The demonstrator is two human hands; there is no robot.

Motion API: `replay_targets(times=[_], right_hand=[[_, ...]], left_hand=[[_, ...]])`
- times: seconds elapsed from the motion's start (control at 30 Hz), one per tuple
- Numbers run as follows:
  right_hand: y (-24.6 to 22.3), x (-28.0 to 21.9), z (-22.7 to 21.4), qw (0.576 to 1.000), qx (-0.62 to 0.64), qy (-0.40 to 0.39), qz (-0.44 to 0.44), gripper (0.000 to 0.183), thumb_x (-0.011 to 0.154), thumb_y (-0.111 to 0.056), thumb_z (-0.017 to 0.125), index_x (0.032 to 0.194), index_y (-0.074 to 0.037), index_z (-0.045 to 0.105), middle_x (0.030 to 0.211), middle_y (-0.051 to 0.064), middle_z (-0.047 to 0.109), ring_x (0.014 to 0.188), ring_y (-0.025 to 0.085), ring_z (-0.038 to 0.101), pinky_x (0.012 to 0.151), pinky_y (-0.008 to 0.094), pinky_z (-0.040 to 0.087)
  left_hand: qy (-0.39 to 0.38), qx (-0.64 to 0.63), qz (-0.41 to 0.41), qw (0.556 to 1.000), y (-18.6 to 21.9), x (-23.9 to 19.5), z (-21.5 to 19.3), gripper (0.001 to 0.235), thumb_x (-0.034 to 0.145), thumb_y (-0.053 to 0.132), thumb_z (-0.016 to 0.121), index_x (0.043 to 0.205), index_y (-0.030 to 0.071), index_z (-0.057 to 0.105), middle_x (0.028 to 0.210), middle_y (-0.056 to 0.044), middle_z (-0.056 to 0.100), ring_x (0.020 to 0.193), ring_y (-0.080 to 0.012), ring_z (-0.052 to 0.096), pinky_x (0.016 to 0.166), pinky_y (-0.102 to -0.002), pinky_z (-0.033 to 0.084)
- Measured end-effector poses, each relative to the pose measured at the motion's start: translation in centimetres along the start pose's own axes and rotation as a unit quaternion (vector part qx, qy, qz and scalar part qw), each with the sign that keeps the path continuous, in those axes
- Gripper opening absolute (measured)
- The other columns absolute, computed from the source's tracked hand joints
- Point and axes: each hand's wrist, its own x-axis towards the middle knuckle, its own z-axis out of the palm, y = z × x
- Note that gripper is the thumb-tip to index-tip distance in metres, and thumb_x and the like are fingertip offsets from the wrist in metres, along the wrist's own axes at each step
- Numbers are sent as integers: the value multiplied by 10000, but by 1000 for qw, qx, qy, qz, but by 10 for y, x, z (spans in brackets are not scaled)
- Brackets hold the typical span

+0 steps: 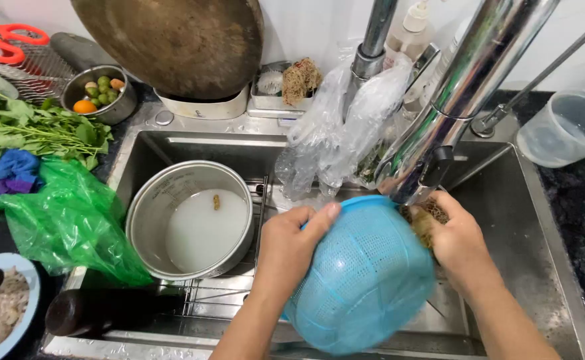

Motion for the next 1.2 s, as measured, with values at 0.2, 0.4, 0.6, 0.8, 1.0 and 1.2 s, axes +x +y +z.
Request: replay_targets(times=[0.2,0.4,0.6,0.8,1.0,1.2], right_hand=[[-60,-38,34,972,-155,28,-173,264,858,-70,696,1121,-81,678,1017,105,727,942,197,674,820,347,524],[-26,-13,6,989,-132,43,58,249,910,-122,684,1158,-115,711,977,60,755,847,188,669,768,345,528],[-63,-31,12,981,-158,84,-74,171,926,-114,679,1086,-53,680,1023,59,702,926,171,652,824,329,513],[-41,-33,-8,985,-79,106,-107,187,890,-79,686,1069,-26,682,1056,60,674,968,175,645,849,315,516],[-100,-78,35,987,70,140,-17,187,968,-136,654,1138,-76,704,1058,55,706,958,182,649,846,330,534],[-42,-64,28,904,-230,162,-322,352,850,-92,700,1190,-19,648,1217,161,631,1146,320,623,980,395,489]], left_hand=[[30,-6,0,1000,-7,0,10,476,855,450,760,691,8,700,544,-95,567,508,-138,473,503,-347,440],[23,-108,-12,994,-17,-12,2,422,873,407,754,726,12,730,556,-26,577,539,-93,467,500,-321,428],[31,-109,-16,993,-26,-5,-7,447,894,431,724,737,12,731,564,-14,570,557,-89,469,515,-302,430],[36,-34,-1,999,-2,-9,-12,459,870,475,722,746,33,734,559,-74,598,528,-140,493,520,-342,448],[104,29,12,994,-14,3,20,494,904,506,679,782,31,740,639,-159,656,555,-232,550,570,-403,462],[109,-239,-121,957,-31,2,40,529,963,462,611,815,-30,737,667,-72,652,624,-154,537,613,-366,468]])
